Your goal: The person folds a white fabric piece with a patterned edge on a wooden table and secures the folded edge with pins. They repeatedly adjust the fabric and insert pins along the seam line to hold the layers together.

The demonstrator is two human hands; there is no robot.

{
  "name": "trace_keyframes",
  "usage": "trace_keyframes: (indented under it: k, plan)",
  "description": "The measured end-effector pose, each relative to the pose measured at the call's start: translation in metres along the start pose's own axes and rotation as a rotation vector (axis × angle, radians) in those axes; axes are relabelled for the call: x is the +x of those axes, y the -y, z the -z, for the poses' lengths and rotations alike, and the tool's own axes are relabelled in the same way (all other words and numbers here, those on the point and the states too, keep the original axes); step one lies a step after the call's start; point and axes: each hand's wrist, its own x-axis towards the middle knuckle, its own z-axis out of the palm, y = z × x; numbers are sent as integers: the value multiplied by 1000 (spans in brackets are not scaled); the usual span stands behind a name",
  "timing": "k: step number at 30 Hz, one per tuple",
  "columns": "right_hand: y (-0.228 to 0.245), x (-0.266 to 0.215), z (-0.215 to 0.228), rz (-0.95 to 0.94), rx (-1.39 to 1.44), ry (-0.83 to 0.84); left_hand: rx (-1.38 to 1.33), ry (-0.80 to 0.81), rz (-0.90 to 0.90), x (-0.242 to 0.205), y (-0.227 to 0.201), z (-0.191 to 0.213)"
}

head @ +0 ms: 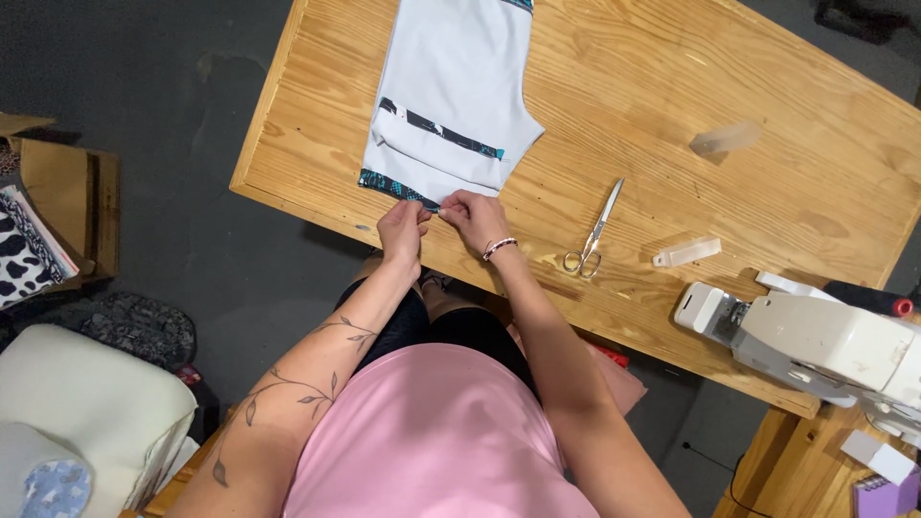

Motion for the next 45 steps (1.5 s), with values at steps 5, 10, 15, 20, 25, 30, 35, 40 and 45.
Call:
trace_keyframes:
  k: [5,10,15,20,25,30,35,40,45]
  plan:
    - [-9,2,-8,-6,9,-39,-65,26,88,-9,-15,-3]
    - [-12,1,-10,-14,53,-68,-83,110,167,-31,-39,-6]
    - [-13,-1,-10,-16,123,-70,-145,201,272,-23,-34,2]
    - [0,-10,-2,-65,366,-110,-163,247,335,-21,-33,2]
    - [-1,-4,0,-138,508,-102,-93,300,317,-25,-41,2]
    - [15,-16,-3,23,409,-280,-69,326,314,-14,-29,6]
    - [-8,-7,-20,417,-184,-451,-12,398,260,-41,-67,15]
    - [-4,-3,-17,566,-315,-614,78,253,10,-38,-95,38]
    - [-7,-2,-26,578,-352,-629,1144,207,-1057,1,-127,72]
